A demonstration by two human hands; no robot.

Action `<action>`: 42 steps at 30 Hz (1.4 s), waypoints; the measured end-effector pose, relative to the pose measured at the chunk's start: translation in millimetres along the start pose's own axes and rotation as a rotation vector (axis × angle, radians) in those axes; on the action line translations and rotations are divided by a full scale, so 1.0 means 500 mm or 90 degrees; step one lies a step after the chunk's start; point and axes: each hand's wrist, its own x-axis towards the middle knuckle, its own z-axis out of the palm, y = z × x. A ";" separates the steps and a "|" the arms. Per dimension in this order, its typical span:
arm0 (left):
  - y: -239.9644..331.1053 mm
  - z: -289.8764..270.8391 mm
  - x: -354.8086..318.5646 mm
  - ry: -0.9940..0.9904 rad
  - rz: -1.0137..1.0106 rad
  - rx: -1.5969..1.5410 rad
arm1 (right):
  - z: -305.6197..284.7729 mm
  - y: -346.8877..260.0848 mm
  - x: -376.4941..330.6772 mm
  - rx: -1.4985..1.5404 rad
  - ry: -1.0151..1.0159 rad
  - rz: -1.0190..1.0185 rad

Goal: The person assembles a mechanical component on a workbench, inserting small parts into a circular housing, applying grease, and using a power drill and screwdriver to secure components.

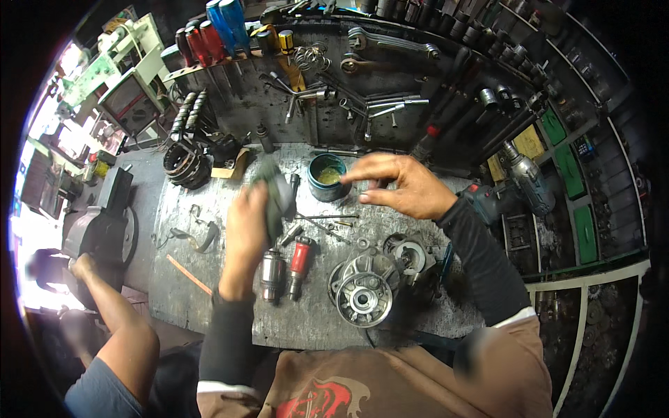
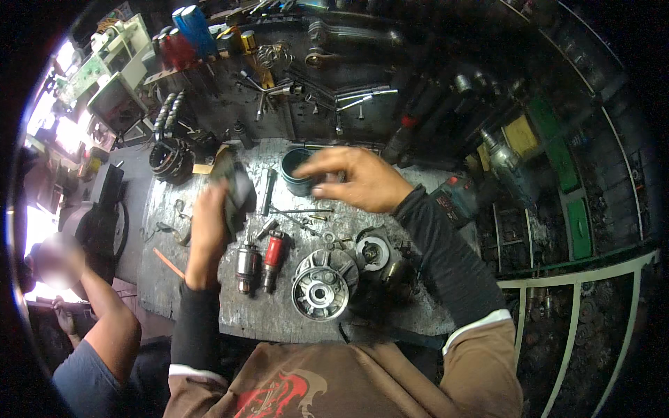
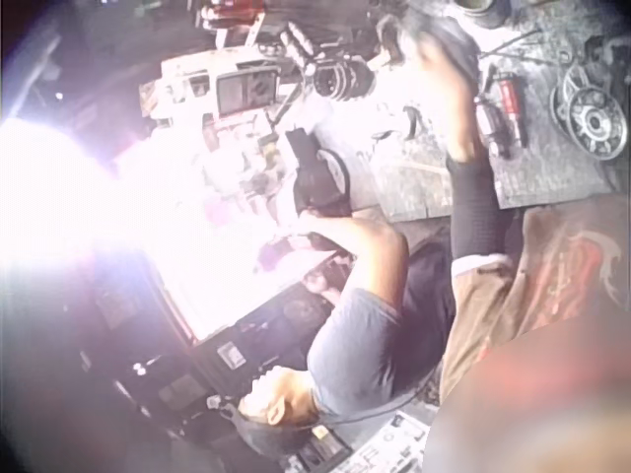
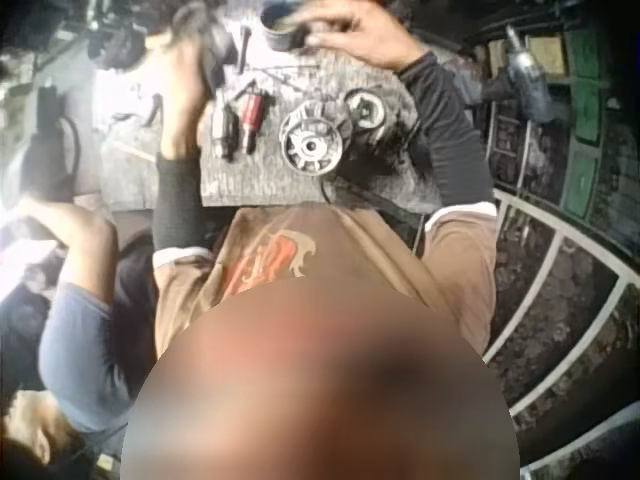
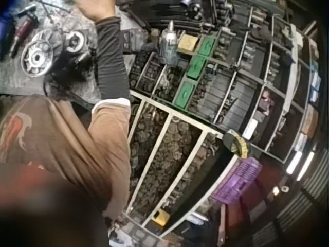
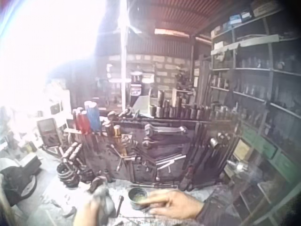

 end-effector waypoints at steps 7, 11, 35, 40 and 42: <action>-0.230 0.037 -0.194 -0.192 0.152 0.619 | 0.120 0.288 -0.016 -0.209 -0.172 0.125; -0.208 0.044 -0.159 -0.212 0.201 0.574 | 0.218 0.337 0.007 -0.343 -0.121 -0.078; -0.307 0.174 -0.003 -0.133 0.428 0.765 | 0.044 -0.051 -0.284 0.059 0.348 0.187; -0.307 0.176 0.008 -0.201 0.460 0.756 | 0.152 -0.136 -0.294 -0.067 0.221 0.087; -0.307 0.176 0.016 -0.222 0.482 0.743 | 0.175 -0.135 -0.287 -0.080 0.237 0.066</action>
